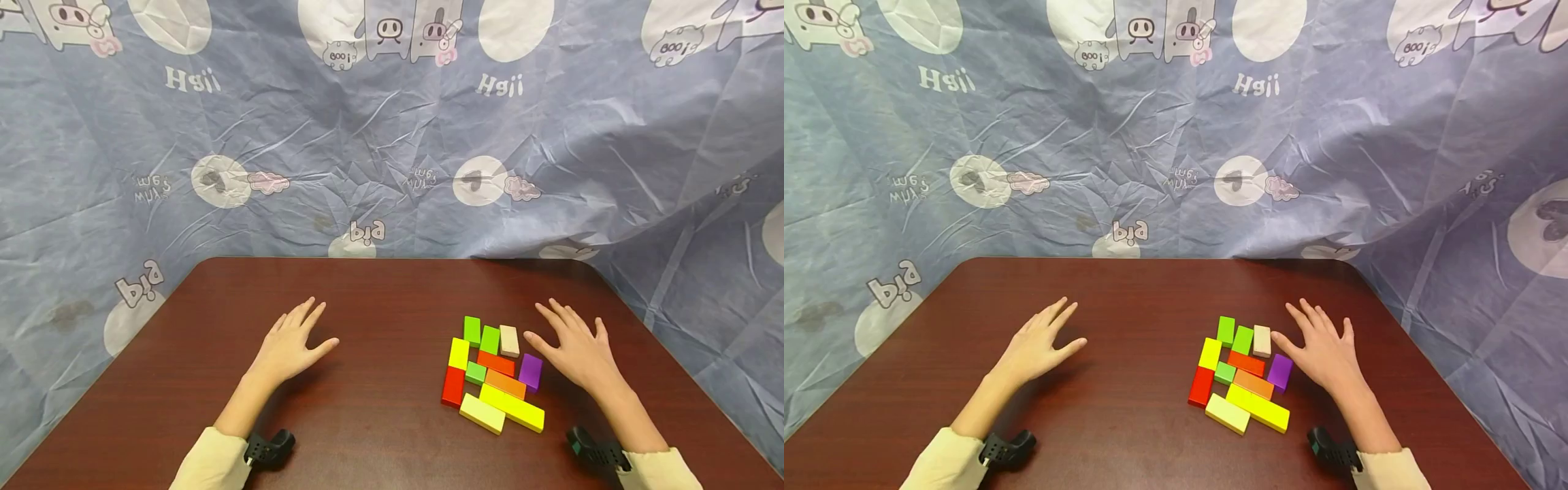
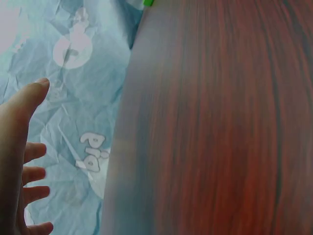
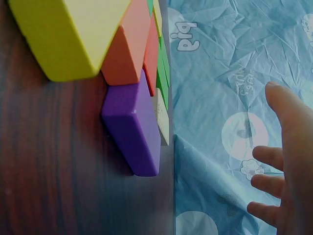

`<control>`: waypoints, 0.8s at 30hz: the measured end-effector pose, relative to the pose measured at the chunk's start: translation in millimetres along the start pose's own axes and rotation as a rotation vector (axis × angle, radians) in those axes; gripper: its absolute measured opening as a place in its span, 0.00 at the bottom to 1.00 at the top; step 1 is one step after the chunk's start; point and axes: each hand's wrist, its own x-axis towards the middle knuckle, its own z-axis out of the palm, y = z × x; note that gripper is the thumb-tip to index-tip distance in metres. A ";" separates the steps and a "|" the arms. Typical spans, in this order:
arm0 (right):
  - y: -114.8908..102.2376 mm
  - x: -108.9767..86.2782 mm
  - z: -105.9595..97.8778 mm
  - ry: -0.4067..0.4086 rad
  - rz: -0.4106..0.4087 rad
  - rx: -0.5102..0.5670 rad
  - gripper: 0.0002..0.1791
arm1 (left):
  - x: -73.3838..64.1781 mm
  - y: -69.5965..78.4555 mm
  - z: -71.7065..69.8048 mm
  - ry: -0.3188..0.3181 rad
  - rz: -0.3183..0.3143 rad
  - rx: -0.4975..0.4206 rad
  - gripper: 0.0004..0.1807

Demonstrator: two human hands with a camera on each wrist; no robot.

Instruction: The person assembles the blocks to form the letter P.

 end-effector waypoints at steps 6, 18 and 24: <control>-3.2 -8.3 0.7 0.039 -0.012 0.036 0.36 | 1.4 12.8 6.9 0.021 0.054 0.022 0.38; -15.5 -28.2 3.3 0.064 -0.066 0.118 0.26 | 4.1 57.3 14.8 0.127 0.181 -0.015 0.27; -25.8 -39.5 4.0 -0.011 -0.035 0.142 0.26 | 2.7 83.8 20.0 0.161 0.179 -0.079 0.21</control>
